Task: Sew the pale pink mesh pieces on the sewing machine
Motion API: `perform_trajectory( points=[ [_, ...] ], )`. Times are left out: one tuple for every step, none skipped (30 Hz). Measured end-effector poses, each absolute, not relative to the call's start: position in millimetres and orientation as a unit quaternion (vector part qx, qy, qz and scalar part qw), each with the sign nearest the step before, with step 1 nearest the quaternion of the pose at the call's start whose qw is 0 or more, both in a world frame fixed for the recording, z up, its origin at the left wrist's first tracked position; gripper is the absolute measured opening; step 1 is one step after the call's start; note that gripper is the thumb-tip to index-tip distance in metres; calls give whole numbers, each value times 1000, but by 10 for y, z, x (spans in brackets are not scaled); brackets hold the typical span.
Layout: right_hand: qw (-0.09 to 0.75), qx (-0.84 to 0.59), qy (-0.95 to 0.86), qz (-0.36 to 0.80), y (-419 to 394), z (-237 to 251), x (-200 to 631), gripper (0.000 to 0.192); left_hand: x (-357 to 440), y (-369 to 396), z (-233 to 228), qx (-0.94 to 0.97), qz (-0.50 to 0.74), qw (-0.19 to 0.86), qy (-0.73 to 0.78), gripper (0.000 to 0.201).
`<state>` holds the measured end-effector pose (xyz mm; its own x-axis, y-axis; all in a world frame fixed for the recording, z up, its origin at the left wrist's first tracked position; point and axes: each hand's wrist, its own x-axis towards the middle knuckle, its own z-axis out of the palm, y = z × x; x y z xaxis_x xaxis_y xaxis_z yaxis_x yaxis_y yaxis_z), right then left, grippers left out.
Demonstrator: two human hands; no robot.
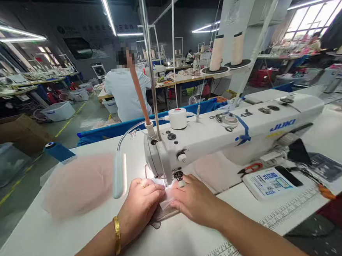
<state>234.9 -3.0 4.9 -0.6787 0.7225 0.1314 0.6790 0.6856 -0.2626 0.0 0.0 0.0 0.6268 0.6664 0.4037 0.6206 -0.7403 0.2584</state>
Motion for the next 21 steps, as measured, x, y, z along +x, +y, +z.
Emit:
perform_trajectory(
  points=[
    [119,-385,-911,90,-25,53,2353,23,-4,1,-1,900,245,42,359,24],
    [125,-384,-911,84,-20,56,2357,22,-7,3,-3,899,248,38,360,25],
    [132,-384,-910,78,-16,57,2360,21,-9,6,-4,898,251,33,360,26],
    [139,-384,-910,72,-12,58,2362,20,-10,11,-5,897,255,29,361,27],
    [147,-383,-910,66,-10,56,2363,19,-10,16,-7,895,261,24,361,28],
    [155,-382,-909,60,-9,54,2362,17,-9,24,-10,893,266,19,361,29],
    [161,-383,-908,55,-8,51,2362,16,-9,32,-14,893,271,16,360,30],
    [166,-384,-907,52,-9,49,2362,15,-10,41,-19,892,275,13,358,31],
    [170,-385,-906,49,-10,47,2362,14,-11,49,-25,892,278,11,357,31],
    [173,-384,-906,48,-10,47,2363,14,-14,57,-33,892,281,9,354,31],
    [175,-384,-905,46,-8,48,2365,14,-18,63,-40,892,283,7,353,31],
    [180,-383,-905,44,-6,50,2368,14,-23,68,-48,891,286,7,353,30],
    [184,-381,-905,43,-1,52,2371,14,-28,72,-53,889,291,7,354,30],
    [190,-380,-904,41,5,54,2374,14,-33,73,-56,885,297,11,357,29],
    [193,-379,-904,40,11,55,2377,14,-38,73,-54,882,303,18,360,28],
    [197,-380,-903,38,16,54,2379,14,-43,72,-47,880,306,28,363,27],
    [199,-381,-902,37,20,52,2380,14,-47,69,-37,878,306,39,367,26],
    [201,-382,-901,37,21,49,2380,14,-51,67,-23,877,302,50,371,25],
    [201,-383,-901,36,20,47,2380,15,-53,65,-8,876,296,59,376,25],
    [202,-384,-900,36,16,44,2379,15,-54,63,6,876,290,66,381,24],
    [202,-385,-900,36,11,43,2379,15,-54,62,17,875,285,70,384,24]
  ],
)
